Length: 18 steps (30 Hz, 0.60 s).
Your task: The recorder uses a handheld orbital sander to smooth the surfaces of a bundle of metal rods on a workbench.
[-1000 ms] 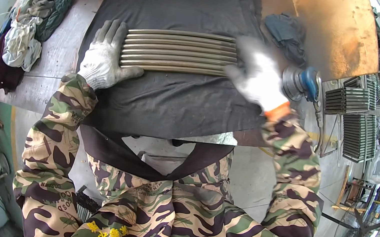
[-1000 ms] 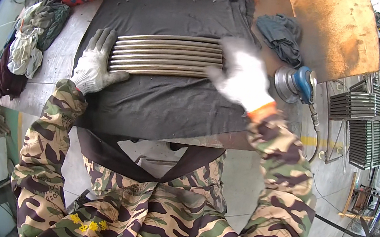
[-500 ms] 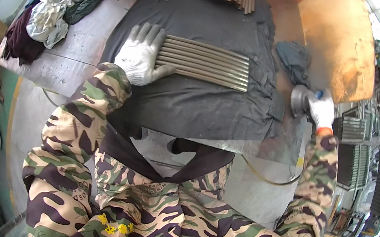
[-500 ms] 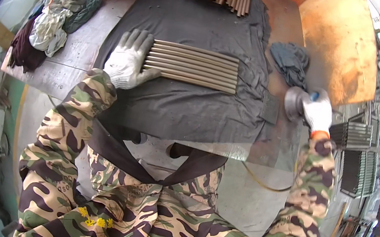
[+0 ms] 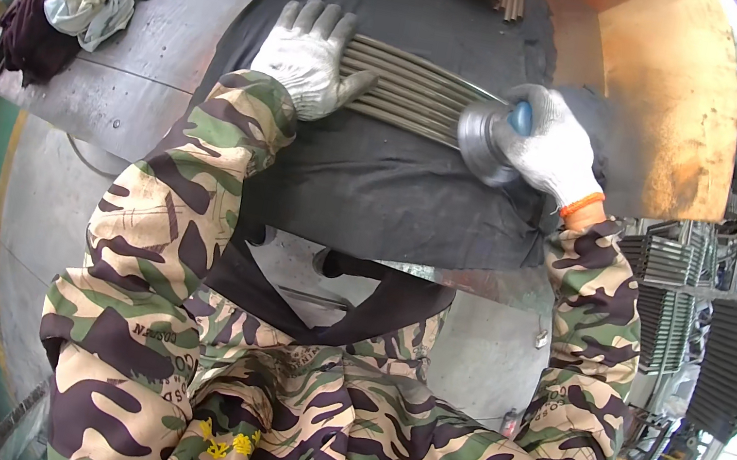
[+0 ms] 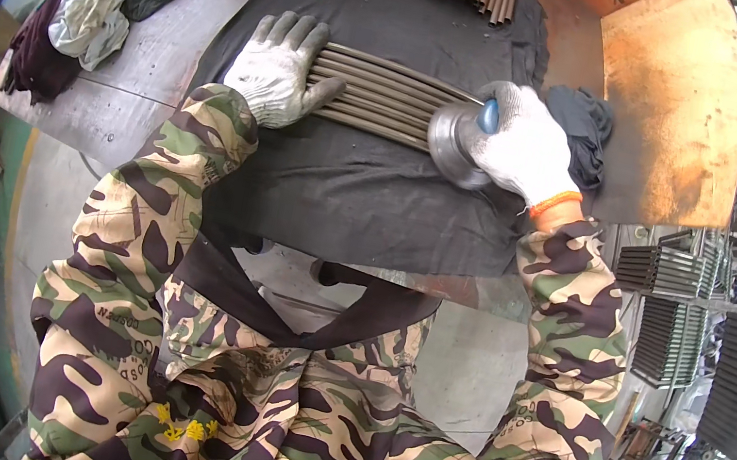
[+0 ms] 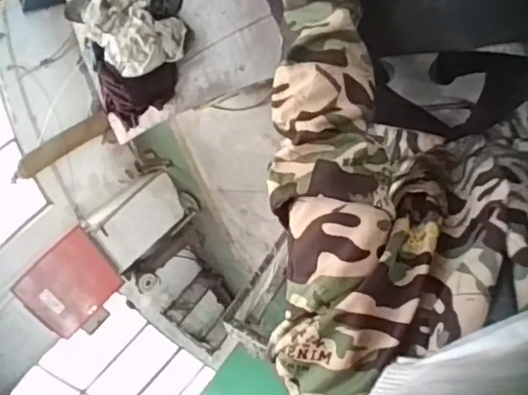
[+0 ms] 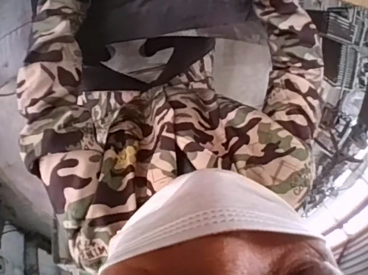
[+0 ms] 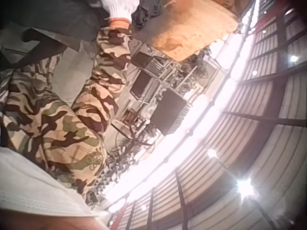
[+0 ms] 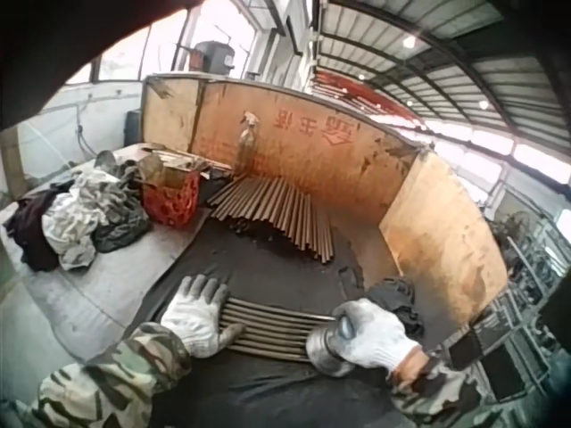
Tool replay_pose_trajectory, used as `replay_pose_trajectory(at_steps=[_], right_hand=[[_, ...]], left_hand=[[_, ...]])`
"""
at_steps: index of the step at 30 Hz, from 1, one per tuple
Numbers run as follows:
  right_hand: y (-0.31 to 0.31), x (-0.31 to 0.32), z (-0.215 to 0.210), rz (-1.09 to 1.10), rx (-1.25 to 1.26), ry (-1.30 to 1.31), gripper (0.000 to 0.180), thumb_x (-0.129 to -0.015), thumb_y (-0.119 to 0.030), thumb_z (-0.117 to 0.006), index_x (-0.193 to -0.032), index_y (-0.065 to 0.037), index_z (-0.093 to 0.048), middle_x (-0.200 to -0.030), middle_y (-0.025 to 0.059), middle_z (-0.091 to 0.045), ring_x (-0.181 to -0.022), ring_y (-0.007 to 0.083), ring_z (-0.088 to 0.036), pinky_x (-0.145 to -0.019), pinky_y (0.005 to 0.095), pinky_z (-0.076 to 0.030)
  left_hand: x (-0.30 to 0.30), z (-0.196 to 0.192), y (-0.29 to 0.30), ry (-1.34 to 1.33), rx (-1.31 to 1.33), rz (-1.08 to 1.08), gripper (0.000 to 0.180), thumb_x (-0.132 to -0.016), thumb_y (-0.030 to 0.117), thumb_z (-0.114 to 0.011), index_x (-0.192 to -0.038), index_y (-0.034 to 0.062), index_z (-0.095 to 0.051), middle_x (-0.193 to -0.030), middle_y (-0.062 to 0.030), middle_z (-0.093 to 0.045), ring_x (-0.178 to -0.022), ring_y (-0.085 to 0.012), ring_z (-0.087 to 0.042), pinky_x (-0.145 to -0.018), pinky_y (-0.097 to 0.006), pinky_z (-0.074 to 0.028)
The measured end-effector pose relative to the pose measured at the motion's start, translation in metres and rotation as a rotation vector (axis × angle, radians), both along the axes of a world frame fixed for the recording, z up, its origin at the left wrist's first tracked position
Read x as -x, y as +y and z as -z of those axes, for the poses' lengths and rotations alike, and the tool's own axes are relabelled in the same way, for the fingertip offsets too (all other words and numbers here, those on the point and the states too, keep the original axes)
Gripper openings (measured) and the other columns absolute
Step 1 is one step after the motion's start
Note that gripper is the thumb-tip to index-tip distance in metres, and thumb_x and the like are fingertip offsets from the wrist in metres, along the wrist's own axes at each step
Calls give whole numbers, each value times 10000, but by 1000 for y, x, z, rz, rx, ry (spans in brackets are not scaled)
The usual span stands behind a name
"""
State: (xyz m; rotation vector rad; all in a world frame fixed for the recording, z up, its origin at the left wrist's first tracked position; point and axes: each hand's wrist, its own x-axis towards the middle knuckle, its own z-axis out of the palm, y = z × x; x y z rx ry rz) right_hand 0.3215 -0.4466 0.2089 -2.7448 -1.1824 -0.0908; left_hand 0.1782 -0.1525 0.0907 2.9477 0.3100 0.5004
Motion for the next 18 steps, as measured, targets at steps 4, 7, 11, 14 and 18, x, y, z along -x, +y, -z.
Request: replay_pose_trajectory(at_steps=[4, 7, 11, 14, 18], right_hand=[[12, -13, 15, -61, 32, -55, 426, -897, -444, -751, -1217, -166, -707, -1182, 151, -719, -1111, 386, -711, -955, 477, -585], [30, -15, 13, -64, 30, -55, 428, -900, -442, -746, -1223, -166, -694, -1147, 157, -713, -1084, 390, -710, -942, 486, -584], [32, -13, 10, -23, 58, -49, 452, -891, -440, -747, -1230, -145, -694, -1187, 171, -717, -1099, 390, -712, -961, 469, -583], [34, -32, 12, 4, 43, -83, 489, -879, -448, -766, -1239, -126, -696, -1178, 163, -724, -1099, 371, -715, -975, 453, -581], [14, -11, 14, -40, 46, -13, 472, -885, -438, -764, -1242, -136, -696, -1170, 153, -718, -1093, 365, -714, -964, 453, -584]], left_hand=[[-3, -6, 2, 3, -45, -29, 764, -1011, 593, -588, -1519, 23, -559, -1515, -214, -569, -1484, -420, -450, -1265, -533, -298], [-8, -2, 6, -8, -5, 5, 735, -1013, 580, -591, -1505, 35, -579, -1501, -204, -581, -1467, -408, -466, -1259, -535, -302], [0, 6, -1, -91, -64, -3, 710, -1007, 557, -614, -1478, 26, -598, -1486, -204, -590, -1440, -399, -485, -1262, -539, -299], [1, -9, 0, 10, -19, 10, 711, -1018, 543, -618, -1492, 16, -574, -1574, -229, -539, -1528, -413, -415, -1290, -539, -271], [1, -17, 0, 50, -35, -13, 718, -1021, 533, -616, -1508, 8, -555, -1594, -239, -519, -1536, -416, -409, -1288, -541, -273]])
